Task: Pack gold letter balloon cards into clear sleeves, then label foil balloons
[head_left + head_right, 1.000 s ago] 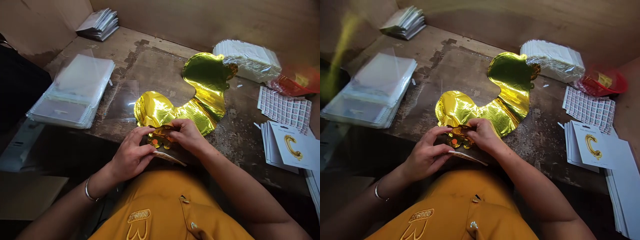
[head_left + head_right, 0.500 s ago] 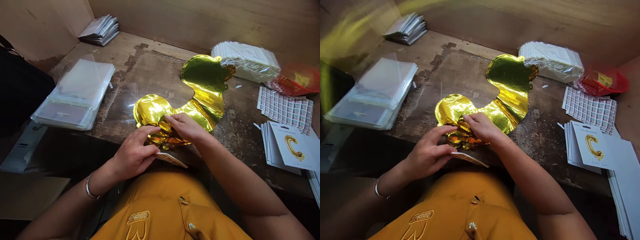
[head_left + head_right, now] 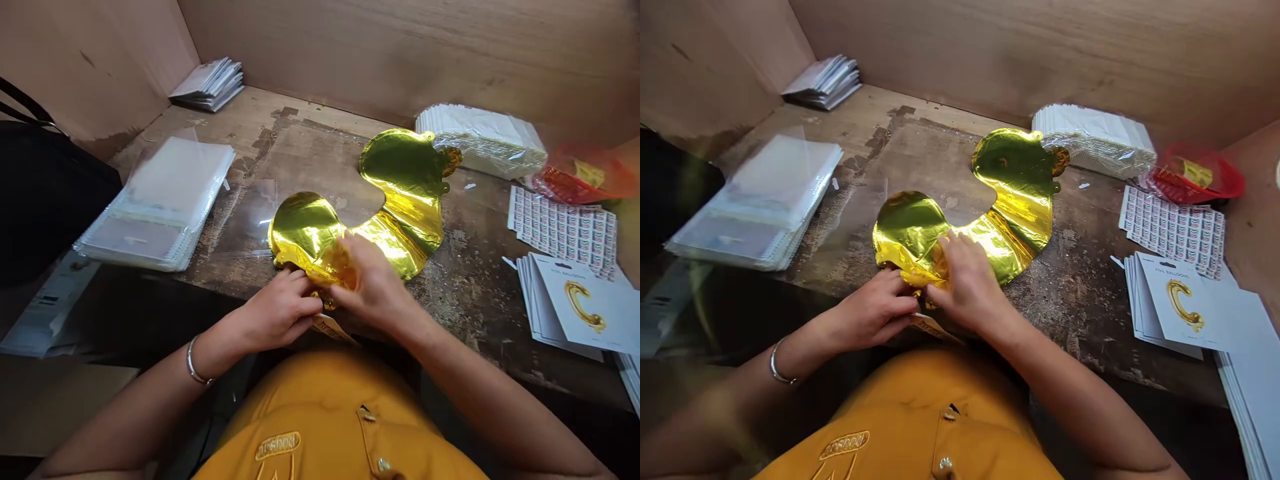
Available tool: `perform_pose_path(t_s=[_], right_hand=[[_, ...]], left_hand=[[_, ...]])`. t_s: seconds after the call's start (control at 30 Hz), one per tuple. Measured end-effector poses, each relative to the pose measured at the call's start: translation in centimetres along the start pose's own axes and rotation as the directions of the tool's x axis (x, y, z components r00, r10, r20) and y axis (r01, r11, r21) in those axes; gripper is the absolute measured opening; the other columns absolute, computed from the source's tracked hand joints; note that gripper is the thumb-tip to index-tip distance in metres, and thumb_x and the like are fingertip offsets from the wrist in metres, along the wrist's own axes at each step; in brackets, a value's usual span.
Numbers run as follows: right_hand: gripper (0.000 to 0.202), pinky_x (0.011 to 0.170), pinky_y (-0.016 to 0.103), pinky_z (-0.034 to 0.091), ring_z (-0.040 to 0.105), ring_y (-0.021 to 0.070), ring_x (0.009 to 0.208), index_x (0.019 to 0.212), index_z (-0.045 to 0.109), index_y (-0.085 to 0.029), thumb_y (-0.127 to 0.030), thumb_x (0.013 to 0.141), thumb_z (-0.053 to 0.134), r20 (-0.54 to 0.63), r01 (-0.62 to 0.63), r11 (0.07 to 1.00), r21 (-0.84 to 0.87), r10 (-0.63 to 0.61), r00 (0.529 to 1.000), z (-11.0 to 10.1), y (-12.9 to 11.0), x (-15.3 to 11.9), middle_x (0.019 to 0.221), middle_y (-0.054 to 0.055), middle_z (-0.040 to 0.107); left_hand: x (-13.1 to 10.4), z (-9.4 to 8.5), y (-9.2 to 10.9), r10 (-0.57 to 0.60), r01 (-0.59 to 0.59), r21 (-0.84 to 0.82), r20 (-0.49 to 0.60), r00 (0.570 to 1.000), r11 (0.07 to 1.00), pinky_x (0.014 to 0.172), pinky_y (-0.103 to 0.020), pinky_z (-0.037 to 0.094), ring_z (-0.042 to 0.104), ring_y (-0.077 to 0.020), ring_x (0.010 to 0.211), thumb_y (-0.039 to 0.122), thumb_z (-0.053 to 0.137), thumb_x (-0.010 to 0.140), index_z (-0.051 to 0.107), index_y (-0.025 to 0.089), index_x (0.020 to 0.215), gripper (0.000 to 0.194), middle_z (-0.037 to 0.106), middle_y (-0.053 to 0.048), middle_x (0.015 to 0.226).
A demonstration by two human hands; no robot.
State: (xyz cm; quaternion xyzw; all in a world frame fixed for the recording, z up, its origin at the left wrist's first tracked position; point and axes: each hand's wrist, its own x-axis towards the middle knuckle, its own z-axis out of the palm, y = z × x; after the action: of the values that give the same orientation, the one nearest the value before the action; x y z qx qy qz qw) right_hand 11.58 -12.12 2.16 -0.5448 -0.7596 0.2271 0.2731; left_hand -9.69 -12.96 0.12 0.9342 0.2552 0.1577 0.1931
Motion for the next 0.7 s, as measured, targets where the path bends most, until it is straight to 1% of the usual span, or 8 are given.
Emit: perform_pose_path(t_s=[0.1, 0.23, 0.33, 0.43, 0.47, 0.53, 0.6, 0.7], right_hand=[[0.044, 0.109, 0.057, 0.033, 0.042, 0.0366, 0.131, 0.119, 0.063, -0.011, -0.02, 0.076, 0.063, 0.09, 0.117, 0.97, -0.212, -0.099, 0.991, 1.3, -0.7, -1.8, 0.138, 0.019, 0.052], [0.023, 0.093, 0.042, 0.049, 0.062, 0.0248, 0.105, 0.093, 0.073, -0.017, -0.017, 0.087, 0.051, 0.061, 0.069, 0.996, -0.058, -0.065, 0.996, 0.7, -1.0, -1.6, 0.11, 0.011, 0.07], [0.016, 0.073, 0.032, 0.053, 0.066, 0.0173, 0.076, 0.084, 0.073, -0.018, -0.02, 0.083, 0.057, 0.11, -0.113, 0.973, 0.203, 0.092, 0.99, -2.4, 1.0, 1.5, 0.082, 0.003, 0.073], [0.011, 0.064, 0.028, 0.051, 0.062, 0.0146, 0.066, 0.079, 0.07, -0.016, -0.025, 0.073, 0.068, -0.059, -0.215, 0.936, 0.281, 0.24, 0.969, -7.2, 5.4, 6.5, 0.073, 0.001, 0.069], [0.01, 0.061, 0.027, 0.049, 0.06, 0.014, 0.062, 0.077, 0.069, -0.015, -0.024, 0.072, 0.068, -0.2, -0.26, 0.939, 0.227, 0.306, 0.931, -8.9, 7.1, 8.2, 0.069, 0.001, 0.067], [0.006, 0.062, 0.028, 0.049, 0.058, 0.0141, 0.062, 0.074, 0.066, -0.014, -0.018, 0.071, 0.065, -0.48, -0.433, 0.898, 0.072, 0.412, 0.774, -11.7, 10.5, 11.1, 0.068, 0.001, 0.066], [0.001, 0.069, 0.033, 0.049, 0.059, 0.0177, 0.068, 0.068, 0.064, -0.013, -0.014, 0.069, 0.064, -0.582, -0.508, 0.861, 0.015, 0.421, 0.696, -13.5, 13.2, 12.8, 0.069, 0.004, 0.066], [0.003, 0.082, 0.041, 0.046, 0.061, 0.0249, 0.082, 0.067, 0.064, -0.012, -0.011, 0.07, 0.063, -0.662, -0.558, 0.829, -0.041, 0.396, 0.636, -14.2, 15.3, 13.5, 0.077, 0.011, 0.067]], left_hand=[[0.1, 0.1, 0.1, -0.013, 0.013, -0.006, -0.004, 1.0, 1.0, 0.081, -0.039, 0.044, 0.055, -0.0243, 0.093, 0.023, 0.049, 0.089, 0.063, 0.019, 0.075, 0.02, 0.063, -0.008, 0.09], [-0.1, 0.1, 0.0, 0.003, -0.004, -0.068, -0.021, 1.0, 0.998, 0.092, -0.042, 0.043, 0.053, -0.0253, 0.108, 0.02, 0.049, 0.089, 0.061, 0.019, 0.077, 0.017, 0.062, -0.009, 0.112], [-0.4, 0.4, -0.2, -0.007, 0.005, -0.078, -0.018, 1.0, 0.997, 0.108, -0.05, 0.031, 0.047, -0.0259, 0.123, 0.017, 0.049, 0.089, 0.061, 0.021, 0.085, 0.013, 0.058, -0.006, 0.128], [-0.8, 0.9, -0.5, -0.028, 0.028, -0.069, 0.011, 1.0, 0.997, 0.114, -0.054, 0.021, 0.041, -0.0258, 0.132, 0.015, 0.046, 0.09, 0.06, 0.023, 0.088, 0.016, 0.055, -0.003, 0.134], [-0.8, 1.0, -0.6, -0.032, 0.033, -0.072, 0.02, 0.999, 0.997, 0.114, -0.054, 0.021, 0.04, -0.0257, 0.134, 0.014, 0.046, 0.089, 0.06, 0.023, 0.088, 0.016, 0.055, -0.003, 0.135], [-1.0, 1.3, -0.8, -0.033, 0.035, -0.079, 0.024, 0.999, 0.996, 0.114, -0.055, 0.022, 0.04, -0.0257, 0.134, 0.015, 0.047, 0.089, 0.061, 0.024, 0.09, 0.017, 0.055, -0.003, 0.135], [-1.1, 1.5, -0.9, -0.03, 0.031, -0.079, 0.017, 0.999, 0.996, 0.114, -0.054, 0.024, 0.042, -0.0258, 0.133, 0.016, 0.049, 0.088, 0.062, 0.025, 0.091, 0.016, 0.056, -0.002, 0.134], [-1.0, 1.6, -1.2, -0.034, 0.034, -0.078, -0.003, 0.999, 0.996, 0.113, -0.052, 0.027, 0.044, -0.0258, 0.131, 0.017, 0.051, 0.088, 0.063, 0.025, 0.09, 0.015, 0.057, -0.003, 0.133]])
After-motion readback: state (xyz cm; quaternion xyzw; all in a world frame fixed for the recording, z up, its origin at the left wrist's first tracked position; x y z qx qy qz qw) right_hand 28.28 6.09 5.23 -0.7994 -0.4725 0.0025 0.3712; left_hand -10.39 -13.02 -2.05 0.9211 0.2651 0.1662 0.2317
